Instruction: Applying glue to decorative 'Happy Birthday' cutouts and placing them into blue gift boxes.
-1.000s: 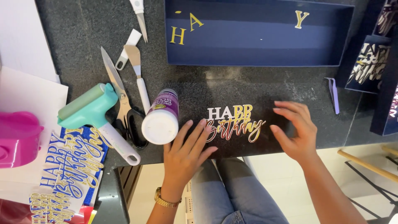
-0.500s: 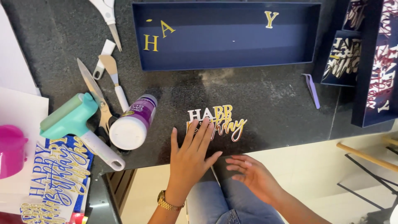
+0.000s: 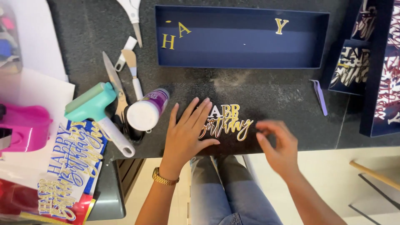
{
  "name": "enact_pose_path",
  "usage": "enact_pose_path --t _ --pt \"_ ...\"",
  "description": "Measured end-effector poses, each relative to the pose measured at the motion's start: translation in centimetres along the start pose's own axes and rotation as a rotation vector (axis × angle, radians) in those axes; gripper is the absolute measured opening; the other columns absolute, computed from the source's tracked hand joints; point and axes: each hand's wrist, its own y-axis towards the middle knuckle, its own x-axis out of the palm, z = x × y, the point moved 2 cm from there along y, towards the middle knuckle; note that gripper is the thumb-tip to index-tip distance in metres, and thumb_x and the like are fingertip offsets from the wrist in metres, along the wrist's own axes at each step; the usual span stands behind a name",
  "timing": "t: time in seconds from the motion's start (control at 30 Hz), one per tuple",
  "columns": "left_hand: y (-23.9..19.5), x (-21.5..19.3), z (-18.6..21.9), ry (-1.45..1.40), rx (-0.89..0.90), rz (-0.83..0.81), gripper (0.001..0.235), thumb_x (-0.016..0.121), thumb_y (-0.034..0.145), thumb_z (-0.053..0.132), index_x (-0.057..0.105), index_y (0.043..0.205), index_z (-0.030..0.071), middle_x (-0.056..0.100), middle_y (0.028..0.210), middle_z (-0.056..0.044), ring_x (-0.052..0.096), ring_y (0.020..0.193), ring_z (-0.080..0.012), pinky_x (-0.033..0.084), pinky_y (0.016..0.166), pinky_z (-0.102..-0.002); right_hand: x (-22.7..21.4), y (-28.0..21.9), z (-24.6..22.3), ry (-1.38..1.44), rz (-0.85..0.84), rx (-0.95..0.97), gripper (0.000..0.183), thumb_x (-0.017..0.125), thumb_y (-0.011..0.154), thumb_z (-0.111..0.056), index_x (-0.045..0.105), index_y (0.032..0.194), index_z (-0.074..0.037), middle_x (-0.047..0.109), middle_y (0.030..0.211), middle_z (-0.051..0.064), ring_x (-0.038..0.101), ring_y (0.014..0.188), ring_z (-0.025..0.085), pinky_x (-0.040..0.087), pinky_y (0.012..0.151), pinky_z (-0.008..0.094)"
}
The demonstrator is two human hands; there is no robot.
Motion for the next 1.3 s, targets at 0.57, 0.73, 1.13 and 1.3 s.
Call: enact_pose_path --t 0.57,0.73,1.13,1.3 --pt "-0.1 0.0 -0.7 -0.015 0.044 0.098 0.096 0.076 0.075 0.064 0.049 0.154 0.016 0.058 0.153 0.0 0.05 0.145 -0.0207 0.029 0.122 -0.053 5.1 5.1 -5.4 -0.361 0.01 -0.074 0.024 0.081 0.089 -0.009 0.068 0.109 -0.008 0.056 0.106 0.007 0.048 0.112 0.031 0.045 0.098 0.044" --pt "-0.2 0.3 -0.7 -0.045 0.033 0.116 0.092 0.074 0.079 0.063 0.049 0.154 0.016 0.058 0.152 0.0 0.049 0.145 -0.0208 0.029 0.122 -0.052 4.8 5.0 -5.2 -0.332 -0.012 -0.016 0.023 0.08 0.091 -0.01 0.065 0.107 -0.009 0.054 0.108 0.005 0.046 0.114 0.028 0.043 0.098 0.042" --pt "-0.3 -0.3 -0.9 -0.13 0.036 0.076 0.103 0.076 0.073 0.064 0.044 0.155 0.01 0.053 0.156 -0.008 0.047 0.147 -0.0266 0.027 0.124 -0.054 4.3 5.2 -4.1 -0.027 0.038 0.161 0.032 0.081 0.086 -0.002 0.063 0.111 -0.011 0.077 0.089 0.005 0.066 0.081 0.011 0.049 0.072 0.022" --pt "0.2 -2.7 -1.0 -0.606 -0.167 0.038 0.104 0.09 0.075 0.041 0.038 0.155 -0.003 0.055 0.15 -0.019 0.046 0.144 -0.0364 0.026 0.123 -0.054 2.7 4.7 -4.5 0.232 -0.007 0.216 0.032 0.078 0.086 0.006 0.062 0.112 -0.002 0.073 0.089 0.013 0.068 0.081 0.016 0.057 0.079 0.03"
